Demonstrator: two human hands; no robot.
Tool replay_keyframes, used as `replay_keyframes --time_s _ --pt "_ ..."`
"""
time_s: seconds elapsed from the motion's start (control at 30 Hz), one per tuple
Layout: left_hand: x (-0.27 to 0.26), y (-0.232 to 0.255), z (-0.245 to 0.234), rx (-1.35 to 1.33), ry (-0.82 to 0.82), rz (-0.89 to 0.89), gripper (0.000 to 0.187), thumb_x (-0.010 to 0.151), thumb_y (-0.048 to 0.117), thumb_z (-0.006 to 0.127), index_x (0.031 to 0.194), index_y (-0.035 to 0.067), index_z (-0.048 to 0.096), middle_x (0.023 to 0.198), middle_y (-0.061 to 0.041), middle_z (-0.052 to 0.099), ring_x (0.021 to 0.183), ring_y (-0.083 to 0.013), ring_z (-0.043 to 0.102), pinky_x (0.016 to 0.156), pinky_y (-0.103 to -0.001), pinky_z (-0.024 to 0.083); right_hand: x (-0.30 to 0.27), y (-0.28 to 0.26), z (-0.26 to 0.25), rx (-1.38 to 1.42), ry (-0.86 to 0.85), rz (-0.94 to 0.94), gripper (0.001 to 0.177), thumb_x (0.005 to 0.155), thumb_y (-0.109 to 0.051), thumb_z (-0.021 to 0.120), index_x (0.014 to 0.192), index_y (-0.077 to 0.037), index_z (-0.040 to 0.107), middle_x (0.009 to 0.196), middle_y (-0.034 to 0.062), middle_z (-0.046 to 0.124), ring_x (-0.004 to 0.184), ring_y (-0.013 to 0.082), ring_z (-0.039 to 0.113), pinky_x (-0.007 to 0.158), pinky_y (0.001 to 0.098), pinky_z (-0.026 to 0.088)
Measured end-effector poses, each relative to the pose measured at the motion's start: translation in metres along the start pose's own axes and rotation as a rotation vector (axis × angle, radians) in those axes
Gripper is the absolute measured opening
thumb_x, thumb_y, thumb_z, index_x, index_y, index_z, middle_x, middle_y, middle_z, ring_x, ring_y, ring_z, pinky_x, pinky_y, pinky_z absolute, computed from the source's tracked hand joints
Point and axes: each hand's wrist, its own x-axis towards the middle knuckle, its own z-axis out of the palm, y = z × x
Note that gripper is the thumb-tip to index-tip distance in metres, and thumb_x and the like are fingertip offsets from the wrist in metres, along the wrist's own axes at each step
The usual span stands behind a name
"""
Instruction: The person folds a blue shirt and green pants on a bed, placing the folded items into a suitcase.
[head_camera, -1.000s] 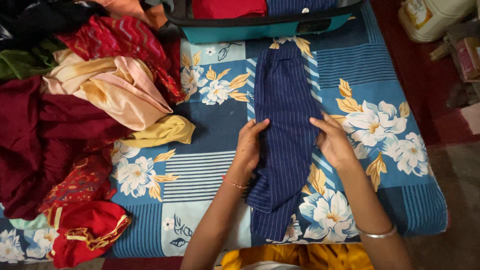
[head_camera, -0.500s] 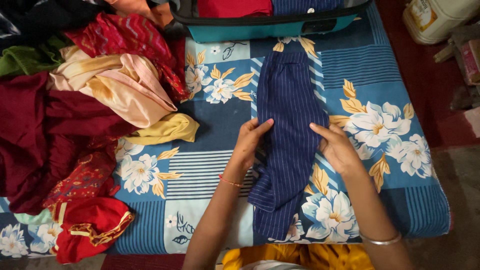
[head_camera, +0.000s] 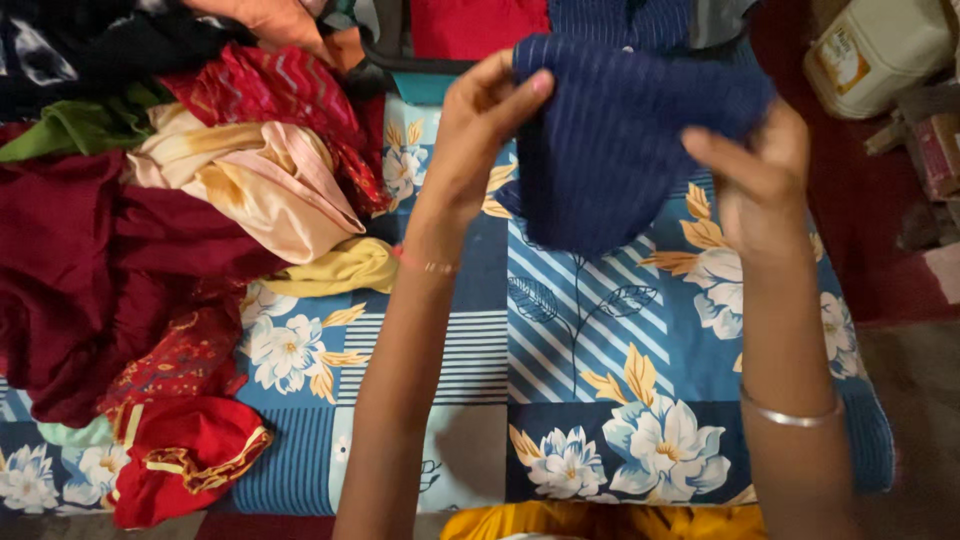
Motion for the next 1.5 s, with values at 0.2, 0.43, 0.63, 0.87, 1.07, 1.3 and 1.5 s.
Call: replay_keyframes --time_s 0.2,0.43,0.63,0.87,1.07,1.3,1.5 --pt "0.051 -0.013 -0.003 0.162 0.066 0.247 0.02 0.097 0.008 0.077 0.114 -0.002 0.072 0.1 0.0 0.074 0.089 -0.006 0.066 0.08 -0.023 0.052 0.061 0.031 -0.021 -0.099 -0.001 -0.104 0.02 0.107 -0.002 0.076 0.124 0.001 0.065 0.116 0.0048 0.071 0.104 0.0112 0.063 0.1 0.0265 0.047" --pt "0.05 -0.003 0.003 0.129 0.068 0.258 0.02 0.101 0.011 0.078 0.114 -0.002 0.07 0.091 0.006 0.058 0.081 -0.0022 0.046 0.069 -0.023 0.037 0.057 -0.003 -0.012 0.112 -0.004 -0.075 0.031 0.1 -0.004 0.07 0.13 -0.003 0.061 0.121 0.0029 0.07 0.11 0.0109 0.065 0.108 0.0262 0.05" --pt "0.029 0.024 0.006 0.068 0.01 0.112 0.026 0.097 0.011 0.077 0.12 0.0 0.07 0.105 0.0 0.075 0.098 -0.0059 0.069 0.091 -0.022 0.054 0.048 -0.002 -0.017 0.146 -0.043 -0.125 0.036 0.097 -0.002 0.072 0.131 -0.003 0.06 0.121 0.0035 0.069 0.112 0.0119 0.064 0.106 0.0249 0.048" --pt "0.042 -0.007 -0.002 -0.013 0.099 -0.012 0.024 0.095 0.012 0.079 0.115 -0.001 0.075 0.104 -0.003 0.078 0.098 -0.0093 0.072 0.093 -0.024 0.055 0.071 0.046 -0.039 -0.083 -0.106 0.038 0.021 0.108 -0.002 0.073 0.122 -0.002 0.058 0.114 0.0025 0.065 0.105 0.0103 0.059 0.102 0.0269 0.047" --pt "0.046 0.004 -0.001 -0.04 0.124 0.116 0.024 0.092 0.011 0.082 0.111 0.001 0.073 0.101 0.001 0.074 0.095 -0.0071 0.067 0.089 -0.024 0.053 0.078 0.013 -0.012 -0.044 -0.075 -0.102 0.04 0.096 0.001 0.072 0.134 -0.005 0.059 0.124 -0.0032 0.066 0.121 0.0066 0.062 0.113 0.0247 0.048" --pt "-0.003 0.018 0.0 0.446 0.168 0.201 0.026 0.085 0.021 0.089 0.092 0.006 0.069 0.083 0.006 0.06 0.077 -0.0043 0.056 0.071 -0.022 0.048 0.033 0.025 -0.043 -0.132 0.011 0.029 0.022 0.094 0.0 0.07 0.113 0.0 0.06 0.102 0.0022 0.065 0.092 0.0092 0.061 0.092 0.0237 0.046" --pt "-0.136 0.019 -0.003 0.533 -0.082 -0.151 0.032 0.074 0.021 0.089 0.08 0.009 0.06 0.087 0.002 0.061 0.078 -0.0122 0.058 0.071 -0.03 0.046 -0.1 0.056 -0.087 -0.584 -0.223 0.684 0.049 0.083 -0.017 0.079 0.131 -0.009 0.071 0.097 0.0141 0.078 0.084 0.0225 0.068 0.077 0.0364 0.054"
